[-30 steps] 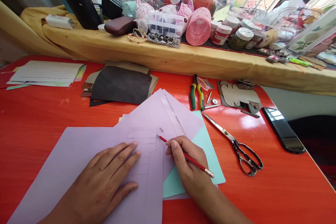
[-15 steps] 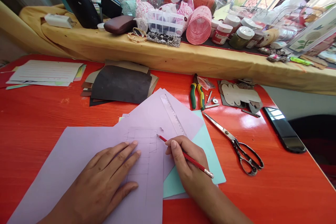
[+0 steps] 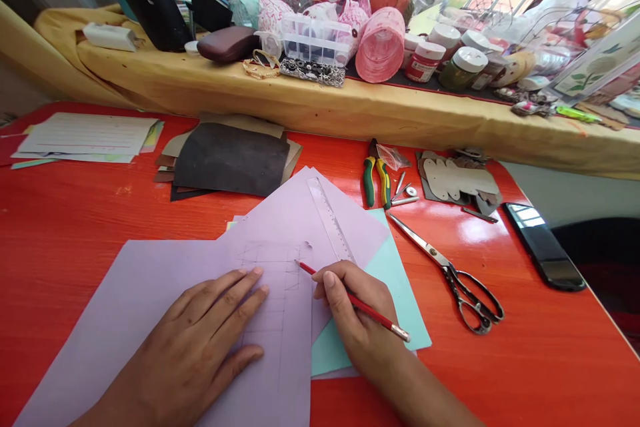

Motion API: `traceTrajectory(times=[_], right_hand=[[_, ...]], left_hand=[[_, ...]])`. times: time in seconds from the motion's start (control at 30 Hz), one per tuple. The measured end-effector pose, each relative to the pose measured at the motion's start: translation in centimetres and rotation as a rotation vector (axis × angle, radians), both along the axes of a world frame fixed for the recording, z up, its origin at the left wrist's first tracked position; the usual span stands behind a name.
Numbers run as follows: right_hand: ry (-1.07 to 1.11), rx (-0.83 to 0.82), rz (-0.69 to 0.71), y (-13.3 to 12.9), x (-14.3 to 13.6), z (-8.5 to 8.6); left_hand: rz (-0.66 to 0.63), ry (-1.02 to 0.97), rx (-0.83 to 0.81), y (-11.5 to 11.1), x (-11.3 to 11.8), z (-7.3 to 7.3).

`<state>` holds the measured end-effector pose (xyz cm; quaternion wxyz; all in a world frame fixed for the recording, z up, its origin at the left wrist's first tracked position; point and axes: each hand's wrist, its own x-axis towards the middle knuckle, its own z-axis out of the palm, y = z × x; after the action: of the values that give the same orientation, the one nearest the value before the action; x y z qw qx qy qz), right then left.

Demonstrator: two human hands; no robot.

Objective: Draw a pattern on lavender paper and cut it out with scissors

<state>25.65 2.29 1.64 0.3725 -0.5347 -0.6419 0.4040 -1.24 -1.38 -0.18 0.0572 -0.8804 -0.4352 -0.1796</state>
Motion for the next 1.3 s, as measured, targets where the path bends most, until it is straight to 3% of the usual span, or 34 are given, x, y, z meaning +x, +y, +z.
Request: traceTrajectory(times=[1.3], right_hand=[[-0.027,0.001,0.021,-0.01,0.11,-0.31]], left_hand=[[-0.01,0.005,-0.003,0.09,-0.09,0.1]])
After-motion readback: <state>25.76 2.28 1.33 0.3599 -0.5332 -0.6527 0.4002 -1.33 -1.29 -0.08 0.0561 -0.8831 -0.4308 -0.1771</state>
